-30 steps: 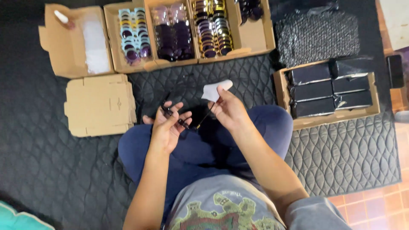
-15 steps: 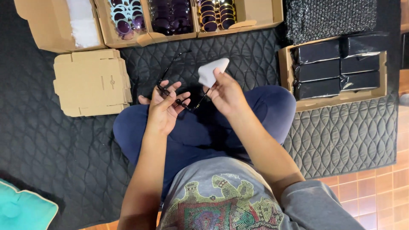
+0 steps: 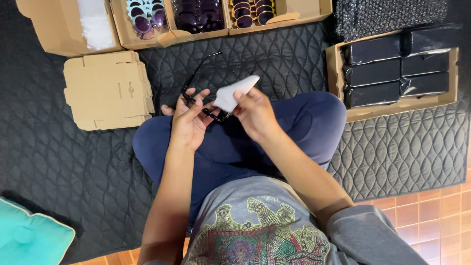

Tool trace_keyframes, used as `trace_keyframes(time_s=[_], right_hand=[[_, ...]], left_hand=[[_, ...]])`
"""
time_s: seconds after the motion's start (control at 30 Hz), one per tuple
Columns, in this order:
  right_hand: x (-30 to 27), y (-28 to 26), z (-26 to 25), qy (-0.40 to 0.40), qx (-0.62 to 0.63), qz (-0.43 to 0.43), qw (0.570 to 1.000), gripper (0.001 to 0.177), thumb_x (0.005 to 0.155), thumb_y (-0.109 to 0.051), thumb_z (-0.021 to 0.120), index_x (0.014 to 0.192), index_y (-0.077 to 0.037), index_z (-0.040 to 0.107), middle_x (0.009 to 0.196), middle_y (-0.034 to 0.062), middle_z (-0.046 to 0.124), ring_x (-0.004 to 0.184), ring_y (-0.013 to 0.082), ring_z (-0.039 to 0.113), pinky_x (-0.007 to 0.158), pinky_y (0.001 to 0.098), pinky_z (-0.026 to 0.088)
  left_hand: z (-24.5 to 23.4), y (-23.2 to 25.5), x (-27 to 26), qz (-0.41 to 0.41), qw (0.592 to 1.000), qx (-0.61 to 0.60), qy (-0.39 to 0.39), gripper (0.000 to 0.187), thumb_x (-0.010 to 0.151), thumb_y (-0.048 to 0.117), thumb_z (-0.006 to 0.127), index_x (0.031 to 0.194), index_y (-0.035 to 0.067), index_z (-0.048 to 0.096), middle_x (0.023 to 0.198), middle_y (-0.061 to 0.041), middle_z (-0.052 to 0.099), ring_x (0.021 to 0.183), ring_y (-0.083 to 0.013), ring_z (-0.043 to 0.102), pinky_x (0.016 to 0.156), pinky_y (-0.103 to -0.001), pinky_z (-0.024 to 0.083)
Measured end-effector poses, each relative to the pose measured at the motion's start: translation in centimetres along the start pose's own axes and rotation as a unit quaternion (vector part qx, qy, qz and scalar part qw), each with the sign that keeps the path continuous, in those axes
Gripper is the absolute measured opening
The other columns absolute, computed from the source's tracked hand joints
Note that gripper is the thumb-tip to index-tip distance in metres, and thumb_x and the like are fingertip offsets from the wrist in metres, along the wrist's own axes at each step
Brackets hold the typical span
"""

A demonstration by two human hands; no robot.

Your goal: Cleaning a pair of sunglasses using a white microfiber cloth

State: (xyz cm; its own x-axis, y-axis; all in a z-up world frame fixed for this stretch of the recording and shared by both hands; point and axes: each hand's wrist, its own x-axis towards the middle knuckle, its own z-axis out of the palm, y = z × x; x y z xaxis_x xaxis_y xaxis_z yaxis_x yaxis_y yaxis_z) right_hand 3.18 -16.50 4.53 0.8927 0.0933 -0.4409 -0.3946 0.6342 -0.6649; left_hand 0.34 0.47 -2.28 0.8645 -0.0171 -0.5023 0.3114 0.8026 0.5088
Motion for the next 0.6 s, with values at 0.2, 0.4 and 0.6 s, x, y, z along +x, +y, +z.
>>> trace_keyframes(time_s=[0.2,0.4,0.6], right_hand=[[3.6,-3.1,-1.8,0.043,0.115,0.072,0.990,0.015,0.091,-0.008,0.075,0.098,0.002,0.067,0.082,0.0115,0.069,0.075,0.0215,0.069,0.075,0.0342,0.061],[0.0,1.3,-0.9,0.036,-0.054,0.006,0.998,0.020,0.086,-0.003,0.079,0.102,-0.003,0.067,0.081,0.0028,0.064,0.074,0.0131,0.066,0.071,0.0260,0.057],[1.6,1.1,-3.3,0.006,-0.091,-0.021,0.996,0.018,0.088,-0.001,0.074,0.105,0.000,0.069,0.085,0.0040,0.065,0.075,0.0127,0.069,0.068,0.0241,0.060]], left_hand=[[0.2,0.1,-0.2,0.006,1.000,-0.015,-0.013,0.027,0.099,0.004,0.066,0.118,0.019,0.054,0.132,-0.015,0.065,0.109,-0.0411,0.072,0.090,-0.054,0.066],[-0.4,-0.3,0.4,0.034,0.999,0.006,0.001,0.028,0.100,0.007,0.065,0.118,0.023,0.051,0.132,-0.008,0.065,0.111,-0.0377,0.072,0.095,-0.052,0.065],[0.0,-0.1,-0.2,0.032,0.999,0.005,-0.037,0.013,0.102,0.021,0.064,0.108,0.023,0.054,0.131,-0.008,0.068,0.127,-0.0320,0.064,0.106,-0.053,0.056]])
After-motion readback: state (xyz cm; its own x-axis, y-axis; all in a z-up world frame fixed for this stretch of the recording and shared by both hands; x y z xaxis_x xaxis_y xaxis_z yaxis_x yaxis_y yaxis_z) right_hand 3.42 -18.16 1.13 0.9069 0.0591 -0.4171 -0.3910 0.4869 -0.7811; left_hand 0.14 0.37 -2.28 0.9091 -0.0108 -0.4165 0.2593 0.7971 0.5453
